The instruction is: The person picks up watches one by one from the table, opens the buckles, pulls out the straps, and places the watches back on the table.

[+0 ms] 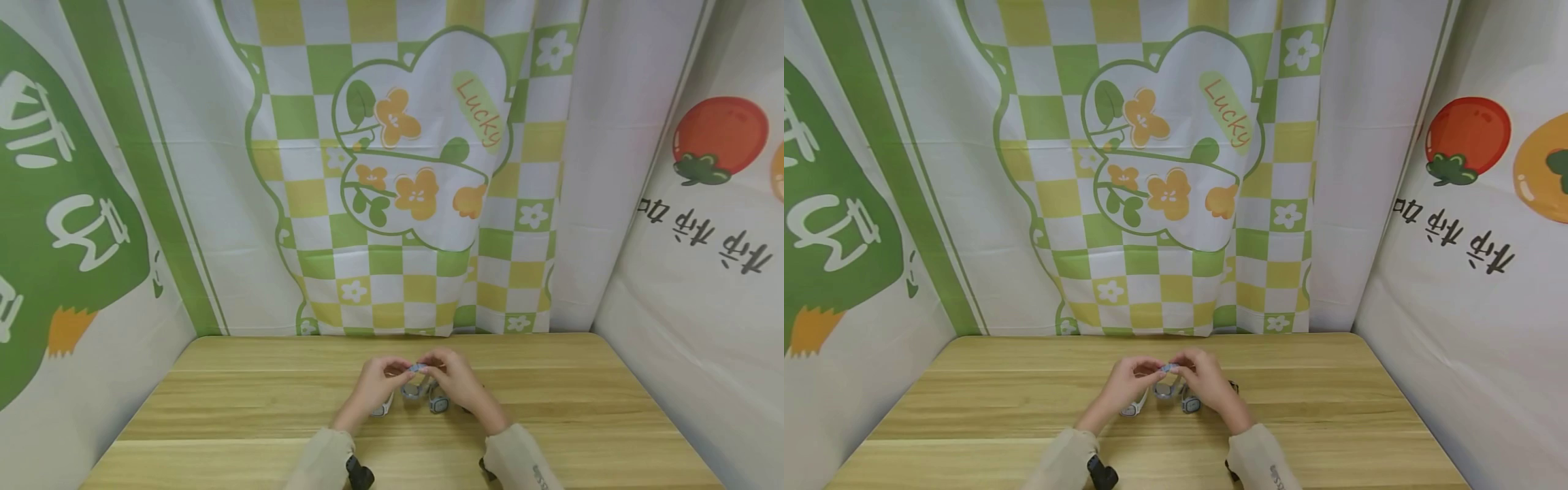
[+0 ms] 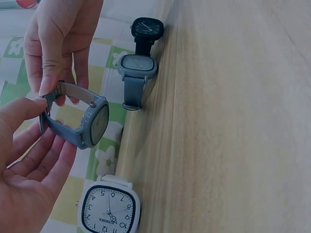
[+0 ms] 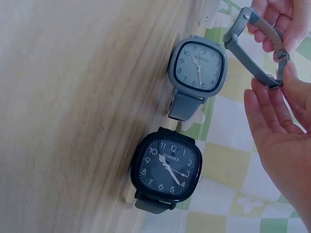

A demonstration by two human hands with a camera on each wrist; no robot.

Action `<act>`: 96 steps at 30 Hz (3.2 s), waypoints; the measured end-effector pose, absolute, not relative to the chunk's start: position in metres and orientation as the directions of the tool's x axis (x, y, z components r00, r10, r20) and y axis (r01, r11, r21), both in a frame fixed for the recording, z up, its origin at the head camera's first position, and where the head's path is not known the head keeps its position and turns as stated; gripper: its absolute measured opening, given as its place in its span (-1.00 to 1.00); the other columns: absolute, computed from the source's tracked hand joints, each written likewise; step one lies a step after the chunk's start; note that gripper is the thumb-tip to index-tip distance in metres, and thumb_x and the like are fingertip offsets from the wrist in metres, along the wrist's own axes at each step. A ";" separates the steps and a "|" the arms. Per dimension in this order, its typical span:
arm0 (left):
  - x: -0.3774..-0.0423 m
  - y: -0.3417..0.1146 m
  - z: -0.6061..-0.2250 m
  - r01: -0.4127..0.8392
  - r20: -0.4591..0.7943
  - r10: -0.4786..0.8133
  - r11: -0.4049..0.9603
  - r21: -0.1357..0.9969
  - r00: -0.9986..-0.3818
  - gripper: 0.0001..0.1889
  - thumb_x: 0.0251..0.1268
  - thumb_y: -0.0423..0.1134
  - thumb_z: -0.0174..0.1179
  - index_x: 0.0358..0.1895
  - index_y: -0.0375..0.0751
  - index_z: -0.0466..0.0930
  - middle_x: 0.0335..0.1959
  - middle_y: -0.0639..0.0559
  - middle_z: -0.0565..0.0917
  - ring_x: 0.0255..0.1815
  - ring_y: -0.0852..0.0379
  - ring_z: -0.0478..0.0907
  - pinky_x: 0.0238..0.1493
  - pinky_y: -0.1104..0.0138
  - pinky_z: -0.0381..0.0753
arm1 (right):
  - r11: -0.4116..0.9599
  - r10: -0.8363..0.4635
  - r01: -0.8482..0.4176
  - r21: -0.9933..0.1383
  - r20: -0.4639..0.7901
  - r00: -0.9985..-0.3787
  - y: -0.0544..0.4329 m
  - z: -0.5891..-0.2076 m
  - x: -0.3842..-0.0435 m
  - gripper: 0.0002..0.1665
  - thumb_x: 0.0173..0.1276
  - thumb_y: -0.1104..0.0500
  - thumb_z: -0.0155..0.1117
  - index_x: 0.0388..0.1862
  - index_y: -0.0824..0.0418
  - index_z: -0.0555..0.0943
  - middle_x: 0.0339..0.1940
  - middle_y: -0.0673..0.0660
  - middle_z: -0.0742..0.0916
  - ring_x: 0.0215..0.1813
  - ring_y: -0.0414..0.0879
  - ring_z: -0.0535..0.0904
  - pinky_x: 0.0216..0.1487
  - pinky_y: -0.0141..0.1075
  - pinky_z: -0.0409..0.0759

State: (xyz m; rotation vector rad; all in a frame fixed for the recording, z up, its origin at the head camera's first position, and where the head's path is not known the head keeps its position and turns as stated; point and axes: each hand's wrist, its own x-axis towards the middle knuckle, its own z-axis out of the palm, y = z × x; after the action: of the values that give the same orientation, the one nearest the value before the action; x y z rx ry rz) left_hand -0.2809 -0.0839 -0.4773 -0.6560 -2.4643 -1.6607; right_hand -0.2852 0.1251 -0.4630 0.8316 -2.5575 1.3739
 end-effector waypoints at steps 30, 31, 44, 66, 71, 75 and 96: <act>-0.274 -0.079 -0.482 0.404 0.343 0.255 0.248 0.881 -0.904 -0.82 0.44 -0.27 0.39 -0.08 -0.35 0.78 -0.17 -0.14 0.81 -0.18 0.19 0.72 -0.08 0.39 0.72 | 0.428 -0.309 -0.519 -0.740 0.420 -0.853 0.126 -0.467 -0.277 -0.89 0.48 0.33 0.35 -0.07 0.30 0.74 -0.09 0.18 0.79 -0.01 0.15 0.73 0.03 -0.09 0.76; -0.273 -0.079 -0.482 0.403 0.343 0.252 0.248 0.881 -0.905 -0.82 0.44 -0.27 0.39 -0.08 -0.35 0.78 -0.18 -0.15 0.81 -0.18 0.19 0.72 -0.08 0.40 0.71 | 0.429 -0.311 -0.519 -0.739 0.419 -0.853 0.126 -0.467 -0.277 -0.89 0.49 0.33 0.35 -0.07 0.30 0.74 -0.08 0.18 0.79 -0.01 0.14 0.73 0.03 -0.07 0.76; -0.267 -0.073 -0.480 0.379 0.338 0.204 0.220 0.899 -0.919 -0.79 0.44 -0.26 0.39 -0.03 -0.34 0.77 -0.12 -0.16 0.81 -0.11 0.12 0.73 -0.03 0.42 0.71 | 0.428 -0.297 -0.534 -0.729 0.444 -0.845 0.128 -0.463 -0.271 -0.89 0.48 0.36 0.34 -0.08 0.32 0.74 -0.08 0.20 0.78 -0.01 0.18 0.73 -0.03 -0.12 0.79; -0.264 -0.072 -0.479 0.355 0.322 0.189 0.185 0.916 -0.928 -0.87 0.40 -0.37 0.40 -0.10 -0.37 0.77 -0.18 -0.19 0.80 -0.17 0.10 0.71 -0.13 0.46 0.68 | 0.435 -0.283 -0.523 -0.733 0.440 -0.852 0.129 -0.457 -0.271 -0.89 0.42 0.42 0.37 -0.11 0.36 0.74 -0.08 0.26 0.77 -0.04 0.20 0.74 -0.05 -0.18 0.80; -0.266 -0.072 -0.481 0.351 0.315 0.197 0.185 0.918 -0.928 -0.87 0.38 -0.37 0.41 -0.11 -0.37 0.77 -0.18 -0.18 0.80 -0.15 0.07 0.72 -0.13 0.46 0.67 | 0.439 -0.297 -0.526 -0.729 0.435 -0.850 0.131 -0.456 -0.271 -0.89 0.44 0.42 0.36 -0.10 0.36 0.74 -0.07 0.27 0.76 -0.05 0.18 0.74 -0.06 -0.20 0.79; -0.266 -0.073 -0.484 0.371 0.333 0.205 0.184 0.910 -0.920 -0.87 0.37 -0.40 0.40 -0.11 -0.40 0.76 -0.20 -0.20 0.80 -0.17 0.03 0.73 -0.15 0.45 0.68 | 0.443 -0.294 -0.527 -0.725 0.438 -0.849 0.132 -0.456 -0.271 -0.89 0.44 0.41 0.36 -0.10 0.36 0.74 -0.07 0.26 0.76 -0.05 0.18 0.75 -0.08 -0.21 0.79; -0.264 -0.070 -0.485 0.360 0.327 0.189 0.183 0.915 -0.926 -0.85 0.36 -0.37 0.43 -0.10 -0.39 0.77 -0.19 -0.19 0.80 -0.15 0.04 0.74 -0.14 0.48 0.69 | 0.430 -0.312 -0.543 -0.722 0.445 -0.839 0.136 -0.457 -0.271 -0.89 0.46 0.38 0.35 -0.09 0.35 0.74 -0.07 0.25 0.76 -0.06 0.16 0.75 -0.08 -0.23 0.78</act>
State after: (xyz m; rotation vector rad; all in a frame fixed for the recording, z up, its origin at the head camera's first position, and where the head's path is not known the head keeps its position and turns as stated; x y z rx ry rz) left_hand -0.2644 -0.0699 -0.4852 -0.5396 -2.3045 -1.8467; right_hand -0.2712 0.1356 -0.4568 0.7454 -2.4401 1.3680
